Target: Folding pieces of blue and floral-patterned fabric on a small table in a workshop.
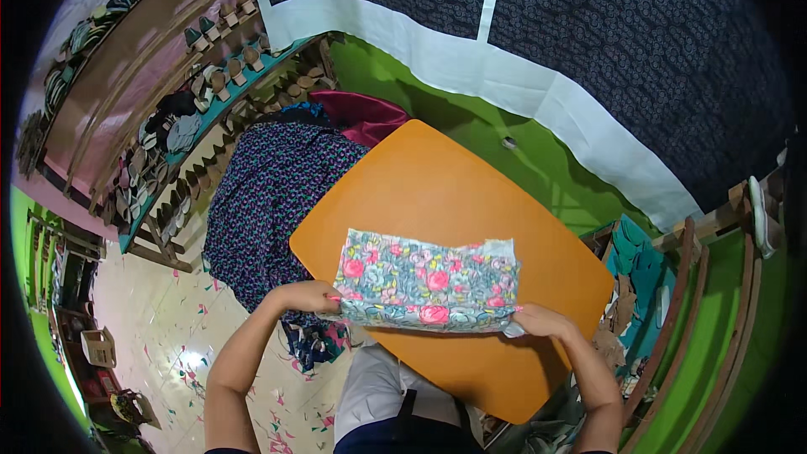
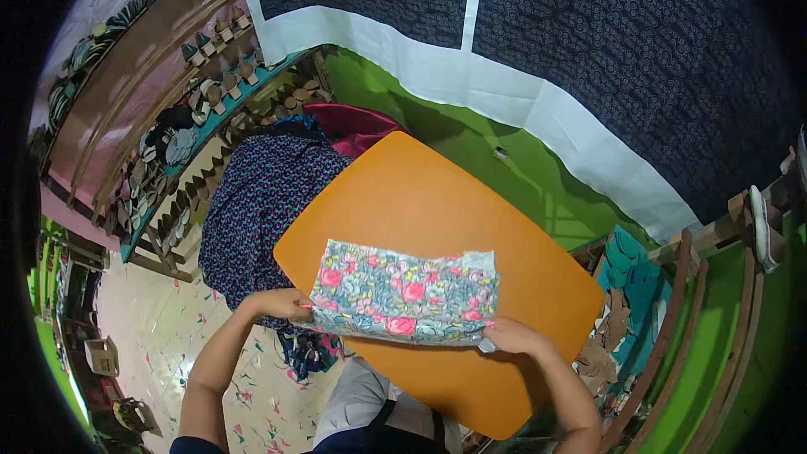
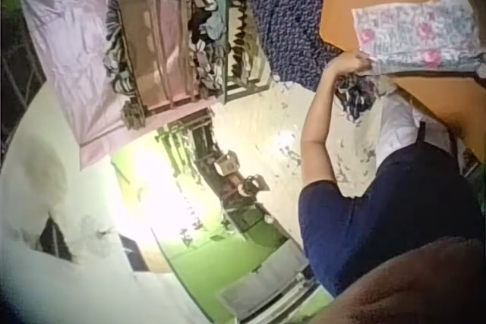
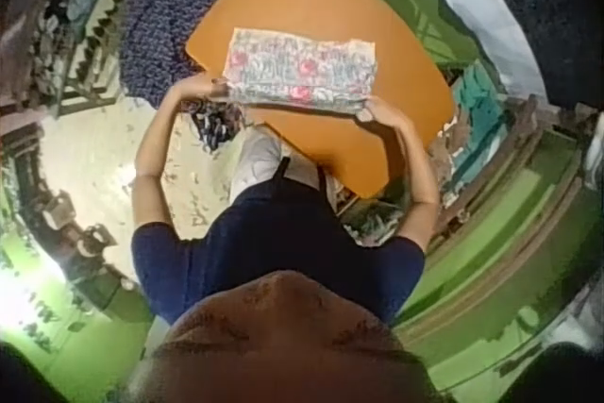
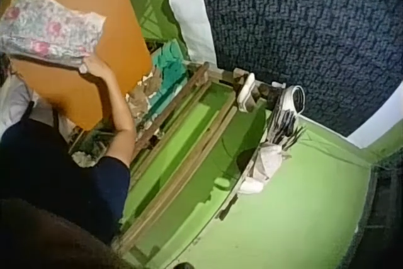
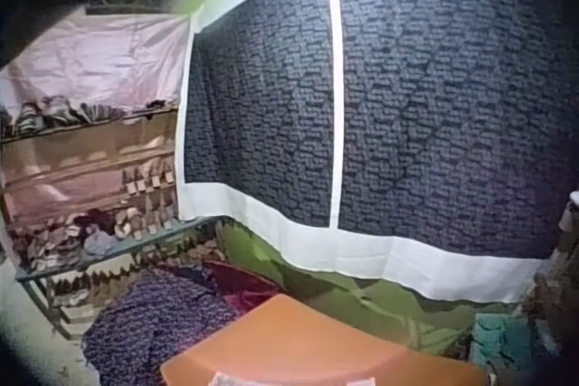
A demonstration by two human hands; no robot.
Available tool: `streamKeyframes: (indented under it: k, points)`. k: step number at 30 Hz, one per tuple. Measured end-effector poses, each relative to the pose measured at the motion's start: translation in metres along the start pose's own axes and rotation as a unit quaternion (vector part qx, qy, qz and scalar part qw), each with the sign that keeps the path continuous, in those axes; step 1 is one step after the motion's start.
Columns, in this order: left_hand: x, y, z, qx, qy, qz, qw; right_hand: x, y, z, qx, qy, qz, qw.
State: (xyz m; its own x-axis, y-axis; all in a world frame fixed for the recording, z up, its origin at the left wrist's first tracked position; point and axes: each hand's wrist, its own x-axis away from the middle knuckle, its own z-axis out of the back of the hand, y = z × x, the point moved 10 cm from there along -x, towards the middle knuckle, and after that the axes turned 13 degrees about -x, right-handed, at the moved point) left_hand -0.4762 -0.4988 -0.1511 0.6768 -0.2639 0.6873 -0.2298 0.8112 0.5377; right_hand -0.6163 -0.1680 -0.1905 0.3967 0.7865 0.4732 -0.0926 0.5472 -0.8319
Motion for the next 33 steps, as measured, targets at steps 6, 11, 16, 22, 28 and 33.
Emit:
streamKeyframes:
  k: [6, 11, 16, 22, 28, 33]
  points:
    - [-0.028, -0.008, 0.026, 0.274, 0.037, -0.026, 0.961, -0.021, 0.013, 0.032, -0.178, -0.022, -0.191, 0.965]
    - [-0.038, -0.036, 0.101, 0.176, 0.472, 0.018, 0.864, -0.055, 0.013, 0.052, -0.328, 0.067, -0.209, 0.919]
    - [-0.067, -0.040, 0.105, 0.344, 0.485, -0.019, 0.804, -0.078, 0.016, 0.071, -0.308, 0.169, -0.099, 0.931]
    - [-0.079, -0.033, 0.092, 0.053, 0.504, 0.077, 0.859, -0.071, 0.031, 0.097, -0.166, 0.321, -0.052, 0.931]
    - [-0.055, 0.042, 0.073, -0.259, 0.545, 0.130, 0.787, -0.040, -0.063, 0.074, 0.167, 0.537, -0.061, 0.825]
    - [-0.078, 0.069, 0.032, -0.300, 0.492, 0.039, 0.816, -0.058, -0.088, 0.029, 0.264, 0.496, -0.011, 0.827]
